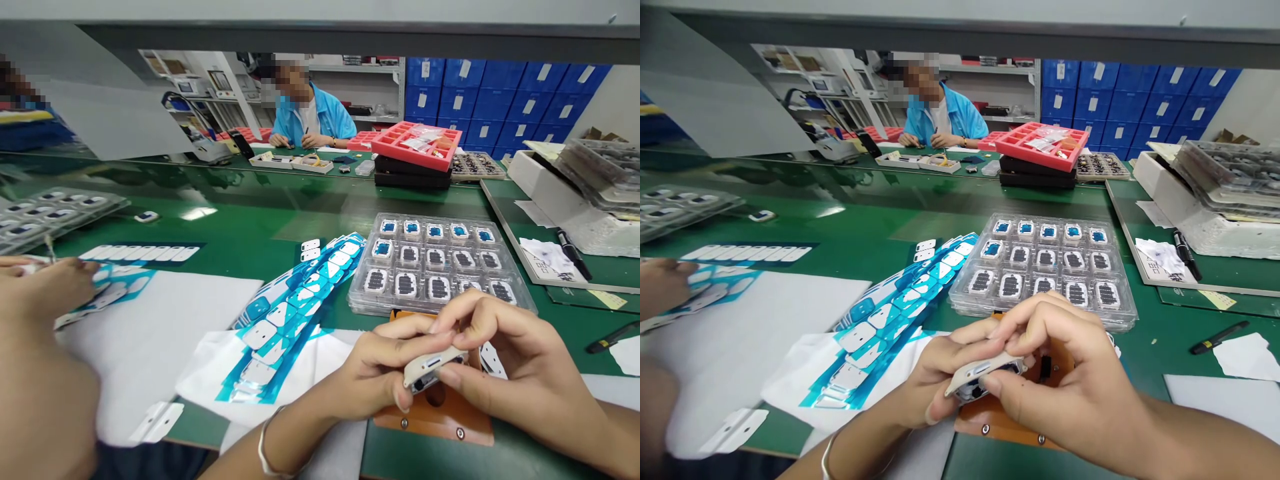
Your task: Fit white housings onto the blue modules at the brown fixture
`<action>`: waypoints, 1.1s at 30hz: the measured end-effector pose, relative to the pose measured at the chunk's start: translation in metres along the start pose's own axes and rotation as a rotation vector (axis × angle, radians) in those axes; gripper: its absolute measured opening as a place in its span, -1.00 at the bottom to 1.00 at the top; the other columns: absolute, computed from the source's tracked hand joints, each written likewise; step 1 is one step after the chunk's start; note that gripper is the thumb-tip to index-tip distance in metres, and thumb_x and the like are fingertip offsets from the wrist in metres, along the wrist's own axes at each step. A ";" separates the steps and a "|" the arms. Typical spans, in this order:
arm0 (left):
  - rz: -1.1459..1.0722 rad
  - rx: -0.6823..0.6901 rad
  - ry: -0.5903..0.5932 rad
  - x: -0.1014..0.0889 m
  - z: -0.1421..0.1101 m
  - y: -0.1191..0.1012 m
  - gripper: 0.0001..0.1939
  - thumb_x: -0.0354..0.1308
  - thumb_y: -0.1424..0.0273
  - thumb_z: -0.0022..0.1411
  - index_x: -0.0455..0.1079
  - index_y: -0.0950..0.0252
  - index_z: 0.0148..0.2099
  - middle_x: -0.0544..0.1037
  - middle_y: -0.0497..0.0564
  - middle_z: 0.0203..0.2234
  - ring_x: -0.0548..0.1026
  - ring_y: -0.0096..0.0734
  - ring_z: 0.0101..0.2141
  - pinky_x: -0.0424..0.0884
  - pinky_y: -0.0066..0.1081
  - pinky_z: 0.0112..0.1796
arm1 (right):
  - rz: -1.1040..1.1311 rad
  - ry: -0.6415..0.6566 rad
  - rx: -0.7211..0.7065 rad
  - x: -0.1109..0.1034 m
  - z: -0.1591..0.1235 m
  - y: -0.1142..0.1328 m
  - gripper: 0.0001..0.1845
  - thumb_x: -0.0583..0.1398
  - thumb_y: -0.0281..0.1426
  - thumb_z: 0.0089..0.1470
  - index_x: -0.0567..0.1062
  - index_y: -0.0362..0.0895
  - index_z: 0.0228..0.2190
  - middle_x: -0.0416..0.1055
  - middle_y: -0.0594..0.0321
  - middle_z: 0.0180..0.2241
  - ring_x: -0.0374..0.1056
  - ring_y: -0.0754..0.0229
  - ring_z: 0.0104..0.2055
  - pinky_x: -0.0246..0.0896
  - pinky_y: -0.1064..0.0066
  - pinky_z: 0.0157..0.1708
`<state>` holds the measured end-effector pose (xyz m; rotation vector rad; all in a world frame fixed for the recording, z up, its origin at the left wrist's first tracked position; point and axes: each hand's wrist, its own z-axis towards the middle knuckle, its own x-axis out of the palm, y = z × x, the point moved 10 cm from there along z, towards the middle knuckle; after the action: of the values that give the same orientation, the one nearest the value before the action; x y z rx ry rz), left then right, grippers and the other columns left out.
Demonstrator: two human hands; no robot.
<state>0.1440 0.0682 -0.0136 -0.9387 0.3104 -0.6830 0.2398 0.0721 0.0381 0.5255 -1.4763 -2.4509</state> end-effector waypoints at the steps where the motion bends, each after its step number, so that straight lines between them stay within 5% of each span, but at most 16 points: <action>1: 0.016 0.000 0.001 0.000 0.000 0.000 -0.54 0.13 0.10 0.32 0.33 -0.09 0.24 0.46 0.11 0.07 0.46 -0.20 0.02 0.42 -0.27 0.00 | 0.006 -0.005 0.008 0.000 0.000 -0.001 -0.73 0.33 -0.57 0.04 0.34 -0.09 -0.48 0.46 0.32 -0.32 0.43 0.25 -0.27 0.32 0.42 -0.31; 22: 0.088 -0.022 -0.018 0.001 0.000 0.003 -0.50 0.23 0.30 0.29 0.30 -0.16 0.24 0.48 0.03 0.07 0.45 -0.26 0.07 0.34 -0.33 0.09 | 0.082 -0.011 0.144 0.004 -0.002 -0.013 -0.65 0.35 -0.54 -0.01 0.26 -0.09 -0.52 0.38 0.42 -0.31 0.36 0.38 -0.28 0.30 0.63 -0.36; 33: 0.142 -0.005 -0.015 -0.001 -0.001 0.005 -0.52 0.17 0.30 0.34 0.27 -0.18 0.25 0.47 0.02 0.09 0.48 -0.38 0.01 0.40 -0.44 0.00 | 0.064 -0.016 0.126 0.003 -0.003 -0.014 -0.67 0.35 -0.54 0.00 0.29 -0.03 -0.45 0.37 0.38 -0.29 0.42 0.29 -0.29 0.38 0.50 -0.40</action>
<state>0.1444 0.0697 -0.0182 -0.9172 0.3624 -0.5454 0.2376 0.0753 0.0240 0.4752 -1.6362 -2.3303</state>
